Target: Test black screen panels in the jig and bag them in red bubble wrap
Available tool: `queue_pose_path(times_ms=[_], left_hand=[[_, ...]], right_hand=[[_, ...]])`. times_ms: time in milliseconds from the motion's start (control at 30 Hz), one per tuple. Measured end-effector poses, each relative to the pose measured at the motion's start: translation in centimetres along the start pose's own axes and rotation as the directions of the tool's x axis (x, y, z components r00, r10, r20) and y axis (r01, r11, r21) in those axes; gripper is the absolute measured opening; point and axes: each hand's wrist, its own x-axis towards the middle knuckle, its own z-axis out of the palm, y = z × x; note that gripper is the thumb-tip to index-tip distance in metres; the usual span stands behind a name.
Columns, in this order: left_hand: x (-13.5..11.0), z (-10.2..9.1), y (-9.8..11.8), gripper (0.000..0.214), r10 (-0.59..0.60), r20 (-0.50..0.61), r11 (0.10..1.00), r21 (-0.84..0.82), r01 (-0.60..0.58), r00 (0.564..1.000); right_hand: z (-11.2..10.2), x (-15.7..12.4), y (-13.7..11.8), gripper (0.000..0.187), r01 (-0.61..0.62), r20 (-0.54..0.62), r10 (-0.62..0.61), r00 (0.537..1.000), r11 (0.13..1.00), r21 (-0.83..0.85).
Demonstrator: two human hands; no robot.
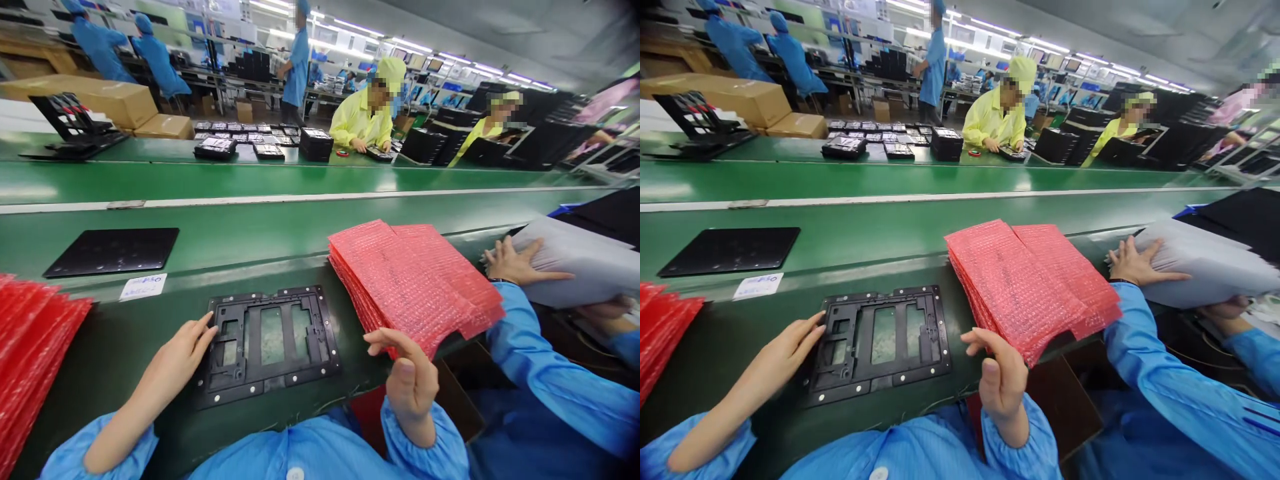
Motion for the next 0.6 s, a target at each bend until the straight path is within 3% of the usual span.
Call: queue_pose_path(times_ms=[67, 133, 267, 367, 433, 533, 600], left_hand=[[0.2, -0.2, 0.4, 0.067, 0.114, -0.064, 0.967, 0.235, -0.096, 0.991], [0.4, -0.6, 1.5, 0.068, 0.185, -0.045, 0.944, 0.286, -0.165, 0.982], [1.2, -1.7, 5.9, 0.062, 0.315, 0.094, 0.939, 0.115, -0.324, 0.945], [2.6, -1.3, 10.6, 0.057, 0.404, 0.267, 0.915, -0.117, -0.386, 0.875], [3.8, 0.1, 13.6, 0.059, 0.444, 0.425, 0.891, -0.303, -0.338, 0.789], [5.6, 3.6, 17.5, 0.07, 0.434, 0.621, 0.849, -0.525, -0.065, 0.653], [6.5, 6.2, 19.6, 0.069, 0.422, 0.649, 0.786, -0.61, 0.102, 0.633]], right_hand=[[-1.8, 0.8, -0.3, 0.03, -0.028, 0.006, 0.029, 1.0, 0.998, -0.059], [-3.9, 2.2, -0.2, 0.026, -0.025, 0.058, 0.037, 0.998, 0.98, -0.198], [-8.0, 6.4, 2.6, 0.02, 0.111, 0.196, -0.014, 0.981, 0.862, -0.494], [-10.0, 9.4, 6.4, 0.031, 0.107, 0.226, 0.064, 0.972, 0.735, -0.669], [-10.5, 10.7, 8.7, 0.037, 0.088, 0.261, 0.171, 0.95, 0.657, -0.749], [-10.2, 11.6, 10.5, 0.073, -0.023, 0.268, 0.42, 0.867, 0.571, -0.821], [-9.6, 11.8, 10.6, 0.086, -0.069, 0.271, 0.515, 0.813, 0.549, -0.833]])
